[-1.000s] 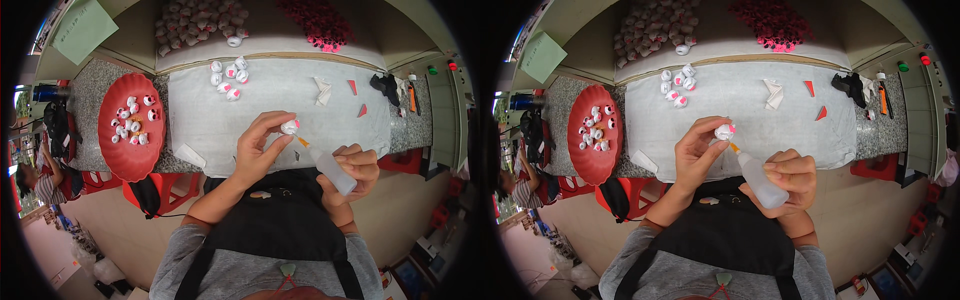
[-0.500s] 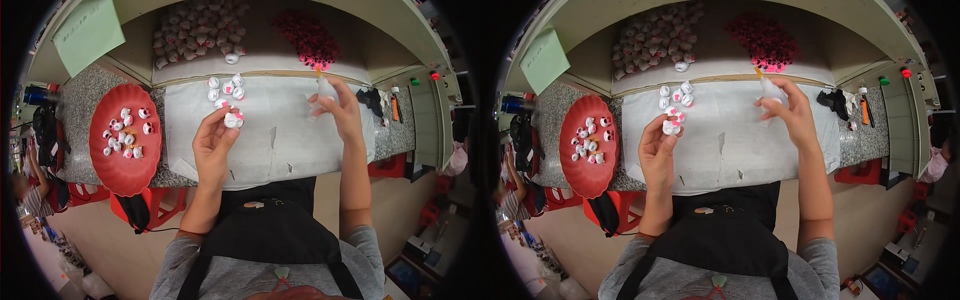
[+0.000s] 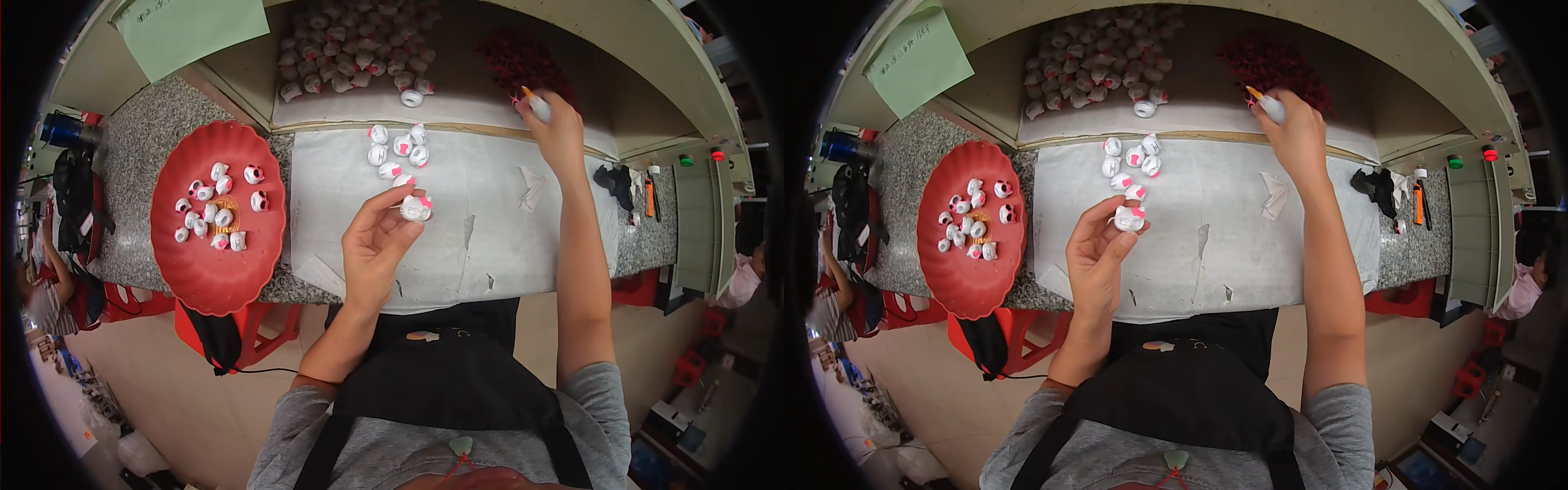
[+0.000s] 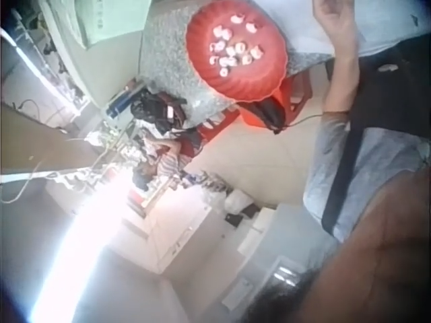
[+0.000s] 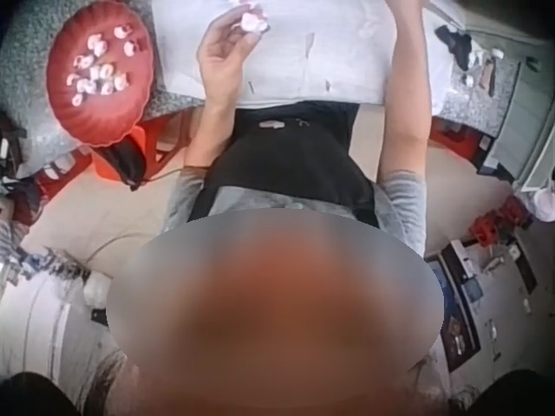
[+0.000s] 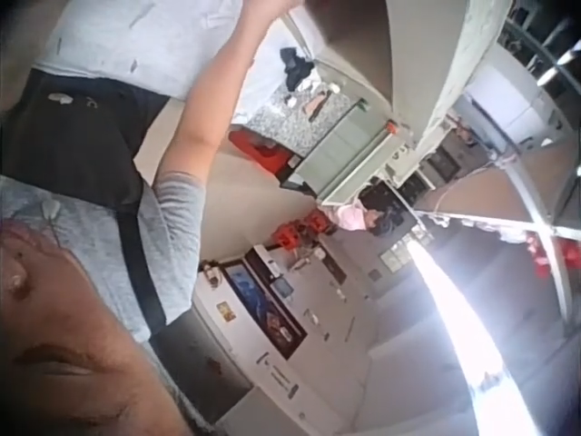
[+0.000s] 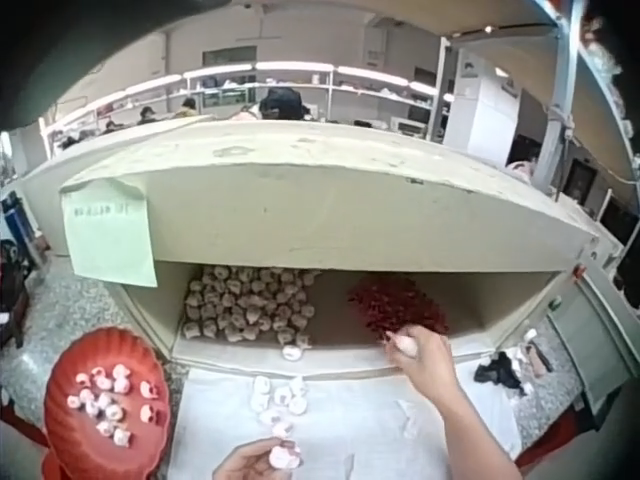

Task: Applying glue and decorative components to plastic toy heads on an assembly line.

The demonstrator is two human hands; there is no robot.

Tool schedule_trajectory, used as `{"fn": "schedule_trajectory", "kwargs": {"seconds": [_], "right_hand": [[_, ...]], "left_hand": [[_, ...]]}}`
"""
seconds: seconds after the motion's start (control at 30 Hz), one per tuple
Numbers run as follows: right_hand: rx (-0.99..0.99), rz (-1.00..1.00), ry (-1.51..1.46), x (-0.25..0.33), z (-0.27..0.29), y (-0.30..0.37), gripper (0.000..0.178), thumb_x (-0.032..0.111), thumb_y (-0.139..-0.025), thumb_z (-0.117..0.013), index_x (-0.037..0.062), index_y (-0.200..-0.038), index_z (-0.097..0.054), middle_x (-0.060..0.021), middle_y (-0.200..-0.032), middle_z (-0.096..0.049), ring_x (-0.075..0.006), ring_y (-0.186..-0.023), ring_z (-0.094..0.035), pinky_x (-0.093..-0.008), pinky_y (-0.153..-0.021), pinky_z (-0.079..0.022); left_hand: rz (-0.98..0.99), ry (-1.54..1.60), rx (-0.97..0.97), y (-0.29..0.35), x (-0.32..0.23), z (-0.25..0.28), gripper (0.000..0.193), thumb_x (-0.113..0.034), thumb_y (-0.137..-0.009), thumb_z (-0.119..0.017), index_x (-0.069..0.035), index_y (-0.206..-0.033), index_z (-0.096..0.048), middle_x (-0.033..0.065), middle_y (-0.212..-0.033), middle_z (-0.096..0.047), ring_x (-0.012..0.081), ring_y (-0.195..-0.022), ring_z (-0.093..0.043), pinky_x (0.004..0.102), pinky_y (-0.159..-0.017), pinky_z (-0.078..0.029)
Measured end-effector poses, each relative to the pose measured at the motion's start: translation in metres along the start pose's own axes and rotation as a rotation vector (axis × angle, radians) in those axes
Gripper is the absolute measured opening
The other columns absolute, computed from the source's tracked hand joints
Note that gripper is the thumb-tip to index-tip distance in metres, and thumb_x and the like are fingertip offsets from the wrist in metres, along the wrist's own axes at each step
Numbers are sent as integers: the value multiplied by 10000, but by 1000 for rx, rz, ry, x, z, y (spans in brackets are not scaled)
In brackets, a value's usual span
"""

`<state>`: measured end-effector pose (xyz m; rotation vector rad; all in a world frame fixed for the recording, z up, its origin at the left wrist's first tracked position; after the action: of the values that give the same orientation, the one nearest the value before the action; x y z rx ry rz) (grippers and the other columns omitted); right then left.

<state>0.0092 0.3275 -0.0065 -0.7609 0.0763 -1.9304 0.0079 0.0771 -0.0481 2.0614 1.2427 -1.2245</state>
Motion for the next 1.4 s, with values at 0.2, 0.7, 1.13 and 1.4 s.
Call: {"fn": "schedule_trajectory", "kwargs": {"seconds": [0.2,0.7,1.13,1.4], "right_hand": [[253,-297,-933,36,14,73,52,-22,-683,-547,-11,-702,-500,-78,-679,-543,-113,-554,-490,-207,-516,-393],[363,-277,-1169,47,13,128,83,-62,-646,-591,-36,-700,-534,-102,-698,-546,-128,-583,-513,-213,-529,-412],[202,-307,-1173,44,11,142,309,-28,-637,-626,2,-918,-500,-35,-691,-540,-69,-642,-486,-196,-586,-387],[339,-338,-1319,58,4,140,272,-38,-621,-639,-13,-877,-551,-43,-713,-542,-82,-627,-496,-196,-530,-405]], "left_hand": [[44,10,11,0,9,-10,358,58,-723,-502,23,-1071,-424,132,-1013,-497,165,-907,-503,293,-789,-414],[-60,-349,202,11,16,-45,299,62,-719,-511,22,-1015,-491,121,-1017,-504,172,-894,-503,264,-750,-424],[96,-11,176,14,17,-43,242,39,-726,-528,24,-967,-508,116,-1014,-508,159,-923,-491,260,-784,-401],[151,77,262,18,21,-42,231,18,-732,-533,26,-961,-507,143,-1019,-509,174,-936,-488,275,-783,-407]]}}
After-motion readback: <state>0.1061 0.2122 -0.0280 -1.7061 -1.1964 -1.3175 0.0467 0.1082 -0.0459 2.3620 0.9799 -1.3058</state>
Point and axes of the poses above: each hand's wrist, its own y-axis away from the middle knuckle, its own z-axis out of the back of the hand, x = y × z, the point moved 5 cm from there along -y, towards the middle knuckle
